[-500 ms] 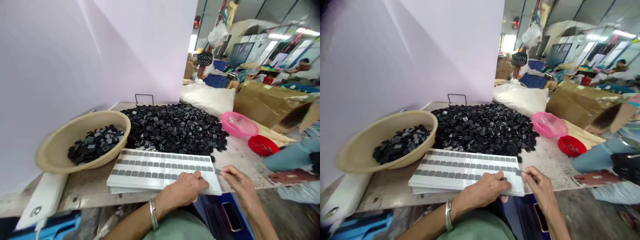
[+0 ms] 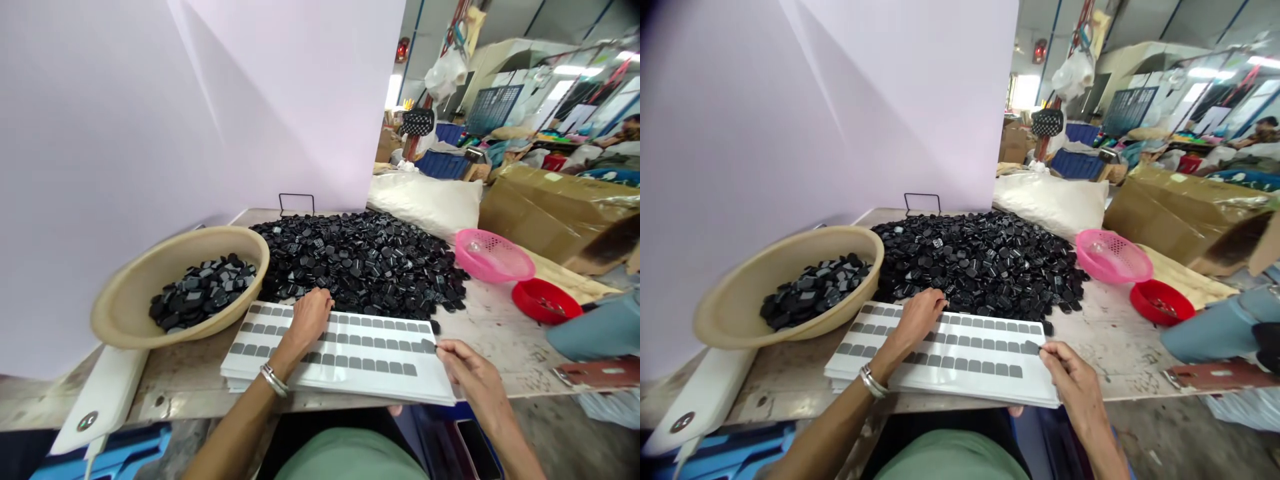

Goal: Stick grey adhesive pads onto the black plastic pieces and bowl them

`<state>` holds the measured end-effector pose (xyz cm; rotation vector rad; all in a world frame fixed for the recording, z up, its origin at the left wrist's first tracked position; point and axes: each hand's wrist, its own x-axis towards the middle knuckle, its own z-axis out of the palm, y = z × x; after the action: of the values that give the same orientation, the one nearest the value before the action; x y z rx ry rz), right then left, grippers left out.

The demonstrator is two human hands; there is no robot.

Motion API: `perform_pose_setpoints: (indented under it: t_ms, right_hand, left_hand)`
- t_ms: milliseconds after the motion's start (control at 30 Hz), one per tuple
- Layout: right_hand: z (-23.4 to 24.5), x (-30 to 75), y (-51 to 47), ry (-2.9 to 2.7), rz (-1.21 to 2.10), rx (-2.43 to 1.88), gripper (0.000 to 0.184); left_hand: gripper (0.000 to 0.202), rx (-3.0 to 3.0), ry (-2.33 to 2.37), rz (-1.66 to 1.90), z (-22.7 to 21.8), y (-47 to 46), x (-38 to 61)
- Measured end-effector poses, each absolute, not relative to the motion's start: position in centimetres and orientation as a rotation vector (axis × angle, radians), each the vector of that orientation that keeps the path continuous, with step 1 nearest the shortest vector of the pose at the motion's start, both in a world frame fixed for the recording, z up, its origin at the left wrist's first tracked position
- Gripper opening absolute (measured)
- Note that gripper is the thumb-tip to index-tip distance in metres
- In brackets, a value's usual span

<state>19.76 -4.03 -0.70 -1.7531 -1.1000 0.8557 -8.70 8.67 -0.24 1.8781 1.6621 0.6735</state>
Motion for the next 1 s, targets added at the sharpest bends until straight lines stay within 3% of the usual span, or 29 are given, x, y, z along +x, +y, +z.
perform_pose_setpoints:
  t_ms: [233, 400, 667, 867, 1000]
  right_hand:
    - [-0.1, 15.6, -3.4, -0.973, 1.29, -1.347, 0.043]
    - [0.4, 11.5, -3.0, -0.946, 1.598, -1.1, 0.052]
    - [-0.1, 10.8, -3.5, -1.099, 1.59, -1.135, 0.059]
    - [0.1, 11.8, -3.7, -1.256, 1.618, -1.134, 0.05]
    - [0.2, 12.2, -3.7, -1.261, 1.623, -1.152, 0.055]
  left_hand:
    - [0.03, 1.569, 1.249, 0.744, 1.9, 6.2, -8.0]
    - [0.027, 1.047, 0.746, 0.695, 1.4, 3.0, -6.1]
    - [0.027, 0.934, 0.725, 0.747, 1.0, 2.2, -5.2]
    - [0.029, 0.868, 0.737, 0.689, 1.5, 1.8, -5.3]
    - [0.029, 0.794, 0.723, 0.664, 1.7, 1.6, -5.1]
